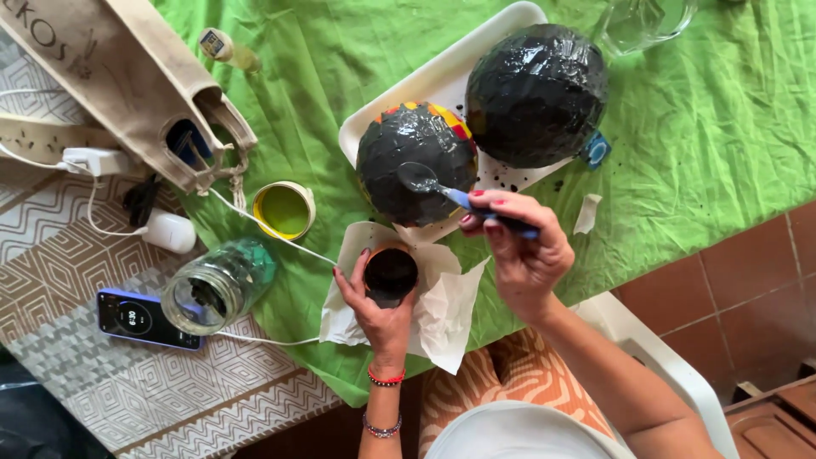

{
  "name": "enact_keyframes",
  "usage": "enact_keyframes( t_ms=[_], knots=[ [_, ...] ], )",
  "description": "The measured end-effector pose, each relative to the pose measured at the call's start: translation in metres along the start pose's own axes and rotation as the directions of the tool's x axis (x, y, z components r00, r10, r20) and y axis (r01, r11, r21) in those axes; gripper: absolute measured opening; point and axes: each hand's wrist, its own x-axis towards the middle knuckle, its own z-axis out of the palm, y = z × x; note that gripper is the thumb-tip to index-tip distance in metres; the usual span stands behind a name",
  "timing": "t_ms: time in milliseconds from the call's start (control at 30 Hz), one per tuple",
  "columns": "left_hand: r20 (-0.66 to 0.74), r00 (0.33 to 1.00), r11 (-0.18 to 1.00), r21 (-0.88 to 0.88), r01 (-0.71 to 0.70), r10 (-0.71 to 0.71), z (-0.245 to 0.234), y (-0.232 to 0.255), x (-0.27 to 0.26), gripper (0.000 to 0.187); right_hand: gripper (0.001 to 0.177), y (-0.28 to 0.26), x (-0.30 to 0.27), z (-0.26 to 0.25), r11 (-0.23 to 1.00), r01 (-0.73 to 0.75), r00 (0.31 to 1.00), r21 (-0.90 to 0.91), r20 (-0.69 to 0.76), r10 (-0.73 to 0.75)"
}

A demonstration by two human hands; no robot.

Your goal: Applying black paint or glaze to spherical decorative objects using a paintbrush.

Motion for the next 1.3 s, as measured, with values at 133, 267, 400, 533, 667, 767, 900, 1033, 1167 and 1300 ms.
enact_keyframes(
  t_ms=[133, 267, 400, 533, 667, 767, 900, 1033, 1167, 1300],
  knots=[
    [-0.004, 1.000, 1.000, 0.005, -0.012, 0.012, 0.000, -0.003, 0.000, 0.126, 0.024, 0.001, 0.018, -0.001, 1.000, -0.017, 1.000, -0.008, -0.019, 0.017],
    [-0.009, 1.000, 1.000, -0.001, -0.021, 0.020, 0.001, -0.002, 0.001, 0.125, 0.026, 0.000, 0.030, -0.013, 0.996, -0.053, 0.997, -0.072, -0.056, 0.049],
    [-0.006, 1.000, 1.000, 0.003, 0.002, -0.002, -0.002, 0.003, 0.003, 0.122, 0.025, -0.003, 0.030, -0.026, 0.994, -0.037, 0.997, -0.103, -0.071, 0.030],
    [-0.008, 1.000, 1.000, 0.012, 0.004, -0.004, -0.004, 0.005, 0.003, 0.123, 0.027, -0.012, 0.029, -0.009, 0.996, -0.034, 0.998, -0.084, -0.047, 0.030],
    [0.002, 1.000, 1.000, 0.003, 0.009, -0.009, -0.003, 0.006, 0.006, 0.123, 0.023, -0.011, 0.037, 0.012, 0.999, -0.015, 0.999, -0.052, 0.030, 0.017],
    [-0.010, 1.000, 1.000, 0.003, 0.010, -0.010, -0.002, 0.003, 0.004, 0.124, 0.020, -0.009, 0.045, 0.014, 0.997, -0.012, 0.997, -0.080, 0.069, 0.017],
    [-0.026, 1.000, 1.000, -0.027, -0.002, 0.001, -0.002, 0.003, 0.007, 0.123, 0.017, -0.007, 0.055, 0.002, 0.990, 0.005, 0.996, -0.140, 0.084, 0.007],
    [-0.025, 1.000, 0.999, -0.035, -0.007, 0.006, -0.008, 0.000, 0.005, 0.126, 0.015, -0.017, 0.057, -0.011, 0.977, 0.014, 0.995, -0.215, 0.102, 0.008],
    [0.008, 0.999, 0.998, -0.050, 0.049, -0.049, -0.027, 0.027, 0.016, 0.120, 0.019, -0.034, 0.064, -0.027, 0.958, -0.052, 0.984, -0.281, 0.148, 0.096],
    [0.007, 0.997, 0.995, -0.061, 0.075, -0.074, -0.041, 0.057, 0.028, 0.113, 0.027, -0.044, 0.084, -0.030, 0.941, -0.125, 0.949, -0.314, 0.239, 0.206]
  ],
)
